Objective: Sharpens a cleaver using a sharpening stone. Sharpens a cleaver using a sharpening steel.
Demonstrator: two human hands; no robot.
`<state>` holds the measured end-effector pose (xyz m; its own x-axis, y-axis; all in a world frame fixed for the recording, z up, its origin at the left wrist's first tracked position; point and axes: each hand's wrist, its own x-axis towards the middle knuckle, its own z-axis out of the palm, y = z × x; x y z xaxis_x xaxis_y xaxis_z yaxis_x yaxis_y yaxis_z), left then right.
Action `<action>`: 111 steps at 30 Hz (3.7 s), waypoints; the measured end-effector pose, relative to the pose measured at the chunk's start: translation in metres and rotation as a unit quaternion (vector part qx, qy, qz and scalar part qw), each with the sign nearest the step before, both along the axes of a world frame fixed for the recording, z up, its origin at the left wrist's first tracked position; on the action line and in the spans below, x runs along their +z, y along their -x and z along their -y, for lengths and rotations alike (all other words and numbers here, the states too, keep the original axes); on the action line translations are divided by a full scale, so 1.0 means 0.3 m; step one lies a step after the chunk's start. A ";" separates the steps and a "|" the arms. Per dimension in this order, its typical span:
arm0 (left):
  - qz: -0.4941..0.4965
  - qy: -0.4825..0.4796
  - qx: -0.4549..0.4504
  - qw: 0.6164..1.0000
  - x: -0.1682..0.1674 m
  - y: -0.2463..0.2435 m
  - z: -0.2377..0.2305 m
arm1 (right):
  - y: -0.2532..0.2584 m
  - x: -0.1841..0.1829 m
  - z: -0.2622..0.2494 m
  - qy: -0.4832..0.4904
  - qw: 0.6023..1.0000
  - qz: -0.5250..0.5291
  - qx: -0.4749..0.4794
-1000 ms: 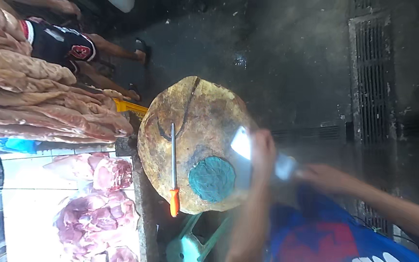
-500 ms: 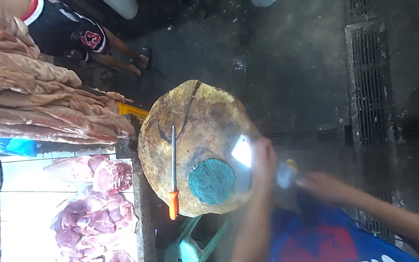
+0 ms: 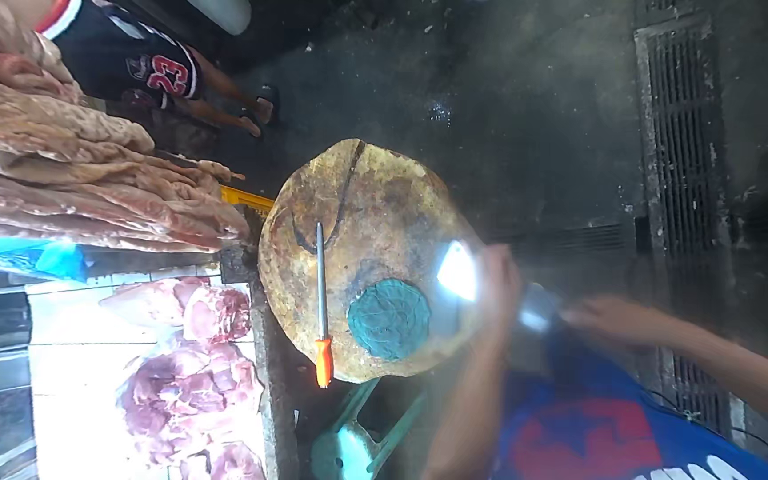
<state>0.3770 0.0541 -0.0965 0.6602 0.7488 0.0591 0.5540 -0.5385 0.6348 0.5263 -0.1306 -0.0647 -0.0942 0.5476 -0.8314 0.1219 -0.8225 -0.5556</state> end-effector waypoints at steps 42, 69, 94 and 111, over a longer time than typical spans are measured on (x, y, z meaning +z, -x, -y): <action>0.059 -0.043 0.004 0.997 0.001 0.009 -0.332 | 0.060 -0.023 -0.298 -0.048 0.998 0.029 -0.022; 0.006 -0.030 -0.056 0.998 0.016 -0.039 -0.068 | 0.026 0.075 -0.033 0.022 0.999 -0.003 -0.047; 0.067 -0.088 -0.012 0.994 -0.073 0.062 -0.267 | 0.084 0.035 -0.303 -0.048 0.994 0.088 0.037; -0.008 -0.015 -0.088 0.996 0.033 0.004 -0.086 | 0.045 0.103 -0.076 0.034 0.998 -0.011 -0.058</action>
<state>0.3759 0.0799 -0.0866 0.7819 0.6196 0.0685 0.4594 -0.6471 0.6085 0.5128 -0.1079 -0.0338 -0.0515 0.4979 -0.8657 0.0118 -0.8665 -0.4991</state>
